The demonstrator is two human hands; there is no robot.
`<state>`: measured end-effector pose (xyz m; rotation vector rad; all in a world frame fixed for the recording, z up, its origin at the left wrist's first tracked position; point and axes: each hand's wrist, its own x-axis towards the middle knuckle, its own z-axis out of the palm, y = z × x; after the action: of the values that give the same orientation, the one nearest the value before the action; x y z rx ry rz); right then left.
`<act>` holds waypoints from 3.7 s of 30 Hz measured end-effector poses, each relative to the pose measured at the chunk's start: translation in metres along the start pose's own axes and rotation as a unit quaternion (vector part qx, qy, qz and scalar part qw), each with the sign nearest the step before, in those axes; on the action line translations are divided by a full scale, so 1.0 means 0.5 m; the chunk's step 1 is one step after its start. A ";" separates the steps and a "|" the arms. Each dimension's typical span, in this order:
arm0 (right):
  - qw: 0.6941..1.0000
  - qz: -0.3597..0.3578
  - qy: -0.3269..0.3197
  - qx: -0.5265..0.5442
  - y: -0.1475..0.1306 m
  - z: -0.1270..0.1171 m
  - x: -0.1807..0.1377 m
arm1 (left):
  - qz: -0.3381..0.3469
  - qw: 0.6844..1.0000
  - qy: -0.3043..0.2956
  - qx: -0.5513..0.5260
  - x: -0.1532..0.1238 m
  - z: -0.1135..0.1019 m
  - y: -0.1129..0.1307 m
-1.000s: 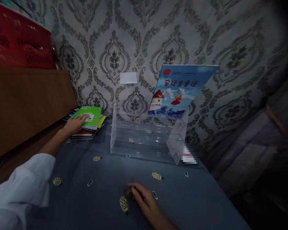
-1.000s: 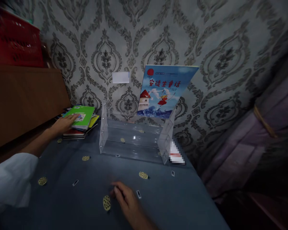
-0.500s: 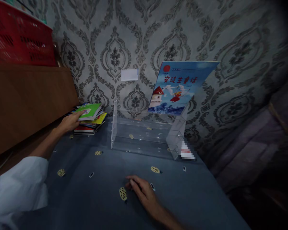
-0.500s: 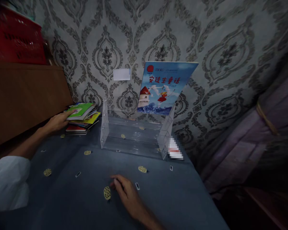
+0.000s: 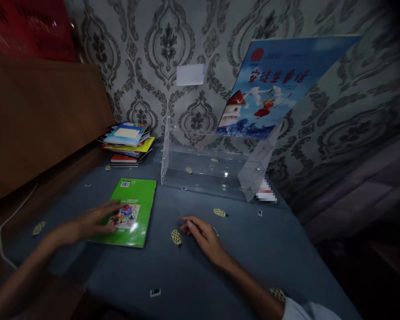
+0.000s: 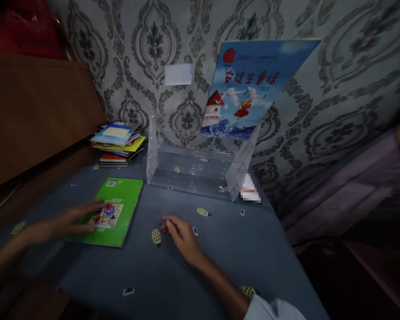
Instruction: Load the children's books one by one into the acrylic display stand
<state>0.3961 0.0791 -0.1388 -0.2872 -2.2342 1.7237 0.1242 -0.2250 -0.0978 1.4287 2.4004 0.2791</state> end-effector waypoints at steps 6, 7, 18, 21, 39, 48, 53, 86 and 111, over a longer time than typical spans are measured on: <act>1.000 -0.017 -0.005 0.007 0.008 0.003 0.001 | -0.106 0.983 0.152 -0.004 0.135 0.009 -0.002; 1.000 -0.020 -0.006 0.008 0.009 0.004 0.001 | -0.122 0.980 0.158 0.007 0.148 0.019 0.000; 0.999 -0.028 0.030 -0.017 0.007 0.006 -0.001 | -0.070 0.983 0.164 0.030 0.126 0.062 -0.017; 0.995 -0.039 0.063 -0.064 0.004 0.003 -0.004 | -0.059 0.984 0.168 0.016 0.111 0.070 -0.008; 0.930 -0.056 0.104 -0.347 0.051 -0.142 -0.060 | -0.004 0.980 0.188 -0.064 0.114 0.174 0.182; 0.944 -0.054 0.136 -0.295 0.066 -0.158 -0.067 | 0.031 0.978 0.174 -0.114 0.182 0.218 0.329; 0.947 -0.057 0.161 -0.273 0.084 -0.169 -0.067 | 0.079 0.972 0.174 -0.136 0.223 0.241 0.377; 0.969 -0.085 0.129 -0.192 0.116 -0.233 -0.042 | 0.175 0.955 0.221 0.095 0.338 0.212 0.441; 0.973 -0.044 0.193 -0.117 0.095 -0.216 -0.048 | 0.166 0.968 0.161 0.093 0.332 0.164 0.441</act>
<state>0.4557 0.1811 -0.1625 -0.5200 -2.1185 1.2333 0.2617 0.0258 -0.1304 2.0145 2.4770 0.4020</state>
